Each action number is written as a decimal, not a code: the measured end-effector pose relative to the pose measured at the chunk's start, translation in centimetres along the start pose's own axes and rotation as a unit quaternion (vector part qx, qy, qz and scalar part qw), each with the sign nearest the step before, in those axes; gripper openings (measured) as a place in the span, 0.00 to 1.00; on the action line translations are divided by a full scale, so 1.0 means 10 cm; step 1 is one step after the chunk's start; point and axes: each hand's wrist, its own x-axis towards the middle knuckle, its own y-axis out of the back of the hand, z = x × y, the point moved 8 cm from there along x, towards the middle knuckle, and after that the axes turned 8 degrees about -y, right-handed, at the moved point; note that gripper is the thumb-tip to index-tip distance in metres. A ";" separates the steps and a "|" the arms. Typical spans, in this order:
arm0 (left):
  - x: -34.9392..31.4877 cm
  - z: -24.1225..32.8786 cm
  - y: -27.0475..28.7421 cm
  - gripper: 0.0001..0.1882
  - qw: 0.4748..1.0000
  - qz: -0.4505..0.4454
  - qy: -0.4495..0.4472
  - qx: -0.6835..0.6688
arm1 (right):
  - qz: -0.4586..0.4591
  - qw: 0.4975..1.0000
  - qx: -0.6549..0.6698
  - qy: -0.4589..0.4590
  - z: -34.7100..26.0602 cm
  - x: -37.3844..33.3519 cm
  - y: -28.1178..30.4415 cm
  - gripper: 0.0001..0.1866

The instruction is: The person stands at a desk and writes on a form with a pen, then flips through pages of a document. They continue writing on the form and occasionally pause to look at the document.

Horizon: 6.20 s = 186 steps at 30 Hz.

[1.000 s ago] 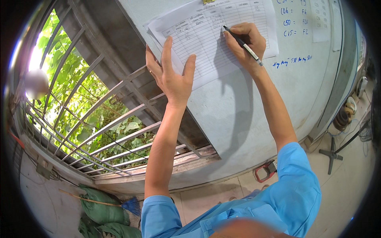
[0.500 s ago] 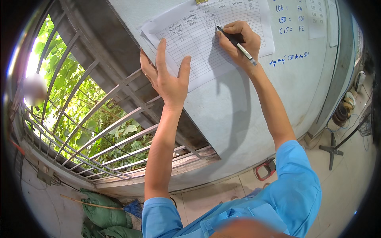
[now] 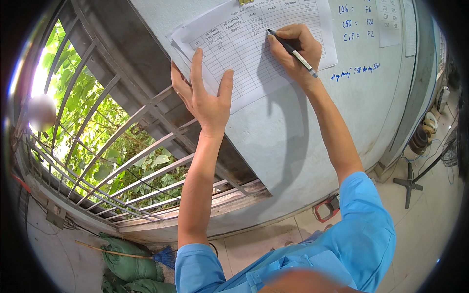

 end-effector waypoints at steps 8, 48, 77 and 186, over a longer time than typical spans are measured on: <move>0.00 -0.01 0.01 0.40 1.000 0.005 -0.010 0.008 | 0.014 1.000 -0.016 0.004 0.00 -0.01 0.04 0.11; -0.54 2.41 1.35 0.19 0.466 -0.165 0.034 -0.868 | -0.006 0.818 -0.058 -0.572 -0.77 -3.42 1.79 0.08; -0.02 2.14 1.06 0.07 0.411 -0.168 0.150 -0.883 | -0.134 0.752 -0.024 -0.645 -0.85 -4.06 1.69 0.10; 0.93 5.55 2.19 0.34 0.852 -0.424 -0.091 -0.294 | -0.190 0.952 0.225 -0.080 -0.80 -0.34 0.63 0.10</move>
